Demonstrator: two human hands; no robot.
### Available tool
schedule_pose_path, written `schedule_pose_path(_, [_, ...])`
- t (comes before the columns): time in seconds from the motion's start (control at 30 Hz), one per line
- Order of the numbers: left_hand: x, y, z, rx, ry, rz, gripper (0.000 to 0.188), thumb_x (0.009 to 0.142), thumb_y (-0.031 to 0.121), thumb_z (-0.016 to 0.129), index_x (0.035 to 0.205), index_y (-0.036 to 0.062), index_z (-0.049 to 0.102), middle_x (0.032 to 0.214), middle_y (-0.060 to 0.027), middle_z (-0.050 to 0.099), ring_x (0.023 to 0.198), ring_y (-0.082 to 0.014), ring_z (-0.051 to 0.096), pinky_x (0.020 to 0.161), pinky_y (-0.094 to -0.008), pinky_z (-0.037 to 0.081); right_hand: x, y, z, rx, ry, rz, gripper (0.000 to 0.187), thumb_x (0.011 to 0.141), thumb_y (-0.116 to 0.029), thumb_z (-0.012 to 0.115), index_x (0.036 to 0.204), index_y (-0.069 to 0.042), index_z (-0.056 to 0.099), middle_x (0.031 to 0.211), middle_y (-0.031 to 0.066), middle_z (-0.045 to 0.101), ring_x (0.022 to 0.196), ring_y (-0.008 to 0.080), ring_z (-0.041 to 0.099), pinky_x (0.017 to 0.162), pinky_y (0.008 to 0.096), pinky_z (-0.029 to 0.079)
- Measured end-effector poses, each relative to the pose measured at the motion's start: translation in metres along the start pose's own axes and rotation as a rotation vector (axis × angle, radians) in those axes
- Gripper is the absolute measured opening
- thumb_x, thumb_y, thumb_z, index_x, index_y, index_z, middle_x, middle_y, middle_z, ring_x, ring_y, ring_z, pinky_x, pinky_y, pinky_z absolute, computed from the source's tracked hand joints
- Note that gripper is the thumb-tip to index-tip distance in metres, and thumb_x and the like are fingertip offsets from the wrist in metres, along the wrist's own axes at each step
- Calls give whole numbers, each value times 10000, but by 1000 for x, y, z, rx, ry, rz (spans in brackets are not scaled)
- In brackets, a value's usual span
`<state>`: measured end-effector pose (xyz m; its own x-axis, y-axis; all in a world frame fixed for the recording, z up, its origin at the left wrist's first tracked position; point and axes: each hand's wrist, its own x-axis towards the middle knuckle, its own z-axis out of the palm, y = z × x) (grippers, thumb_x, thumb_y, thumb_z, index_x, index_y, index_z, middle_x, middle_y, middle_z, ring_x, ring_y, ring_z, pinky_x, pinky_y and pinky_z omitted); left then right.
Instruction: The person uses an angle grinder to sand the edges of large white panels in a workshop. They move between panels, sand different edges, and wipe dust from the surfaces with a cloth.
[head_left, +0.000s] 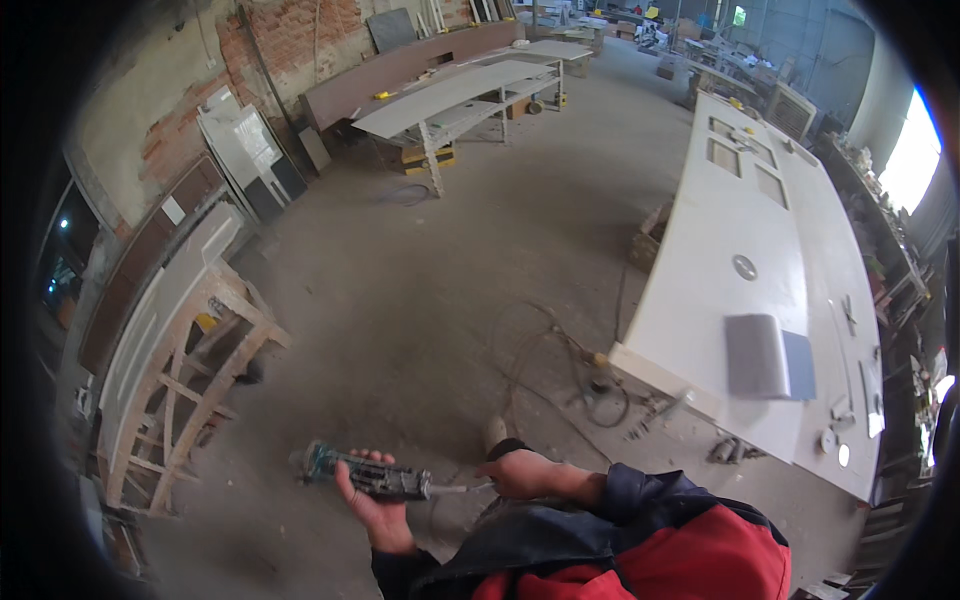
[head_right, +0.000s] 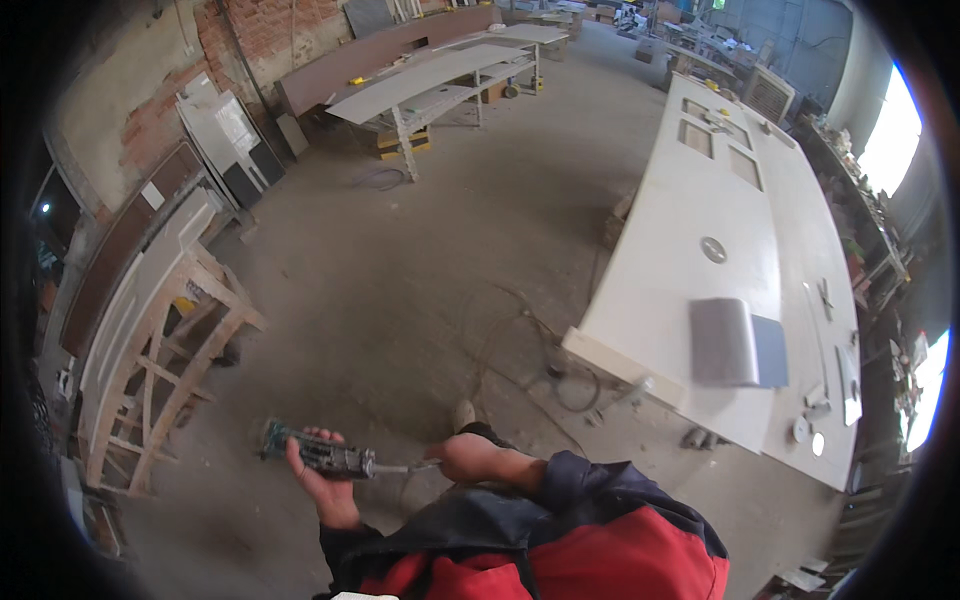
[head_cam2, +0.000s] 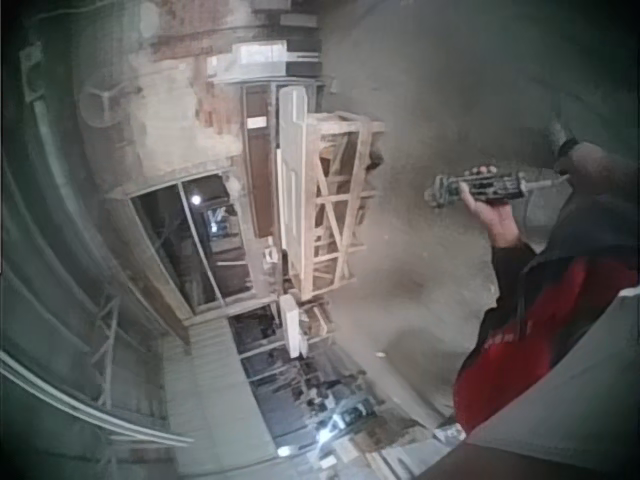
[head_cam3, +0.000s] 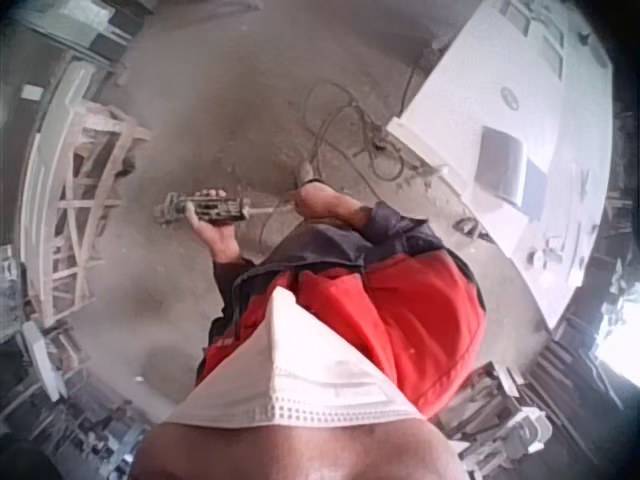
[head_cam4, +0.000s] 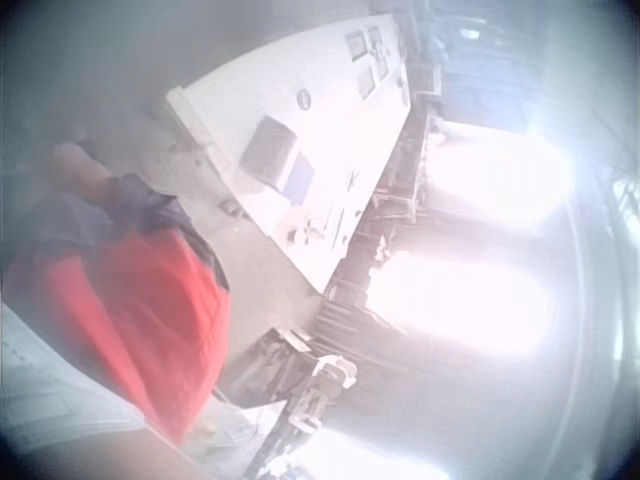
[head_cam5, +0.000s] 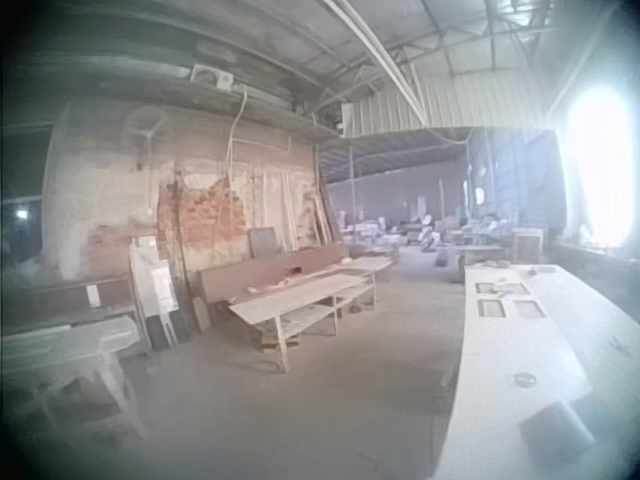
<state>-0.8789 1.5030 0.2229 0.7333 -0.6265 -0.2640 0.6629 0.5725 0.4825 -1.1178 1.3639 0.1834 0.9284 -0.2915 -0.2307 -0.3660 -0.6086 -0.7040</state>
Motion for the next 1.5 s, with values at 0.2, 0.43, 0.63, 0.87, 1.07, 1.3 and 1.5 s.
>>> schedule_pose_path(0.2, [115, 71, 11, 171, 103, 294, 359, 997, 425, 629, 1159, 106, 595, 1015, -48, 659, 894, -211, 651, 783, -413, 569, 174, 77, -72, 81, 108, 0, 343, 848, -199, 644, 1181, -196, 728, 959, 166, 727, 920, 406, 685, 813, 493, 542])
schedule_pose_path(0.43, [244, 90, 115, 246, 64, 440, 344, 1006, 380, 616, 1175, 81, 588, 991, -41, 646, 871, -195, 655, 791, -388, 592, 310, 205, -243, -69, 520, 313, 214, 801, -210, 667, 989, -135, 734, 923, 141, 727, 901, 390, 694, 782, 490, 559])
schedule_pose_path(0.63, [412, 51, 142, 227, 43, 440, 353, 1021, 349, 584, 1243, 75, 588, 1045, -54, 661, 867, -201, 665, 738, -388, 597, 313, 345, -357, -128, 882, 613, 162, 831, -188, 661, 960, -146, 751, 951, 146, 698, 919, 394, 670, 791, 497, 559])
schedule_pose_path(0.87, [667, -61, 243, 235, -124, 125, 378, 1006, 403, 590, 1260, 123, 568, 1030, -47, 649, 876, -214, 642, 748, -420, 569, 321, 465, -408, -21, 875, 1152, 348, 936, -436, 677, 966, -104, 780, 880, 201, 717, 908, 403, 700, 788, 506, 542])
schedule_pose_path(1.07, [852, -214, 444, 319, -324, -308, 462, 931, 381, 640, 1301, 121, 551, 997, -77, 644, 846, -247, 656, 747, -451, 580, 345, 496, -469, 255, 1202, 1366, 393, 960, -426, 660, 929, -42, 740, 899, 236, 710, 910, 441, 684, 788, 509, 527])
schedule_pose_path(1.3, [976, -449, 629, 556, -703, -687, 636, 803, 323, 731, 1327, 39, 510, 931, -157, 663, 768, -326, 696, 701, -492, 610, 373, 610, -536, 445, 1334, 1615, 431, 963, -443, 657, 968, -19, 735, 934, 254, 715, 939, 440, 686, 802, 493, 519])
schedule_pose_path(1.5, [1039, -602, 749, 614, -701, -726, 640, 777, 288, 727, 1315, 23, 504, 929, -173, 669, 766, -339, 706, 695, -501, 620, 395, 774, -654, 499, 1350, 1613, 479, 967, -483, 648, 977, -8, 711, 905, 249, 709, 892, 424, 690, 780, 484, 514])
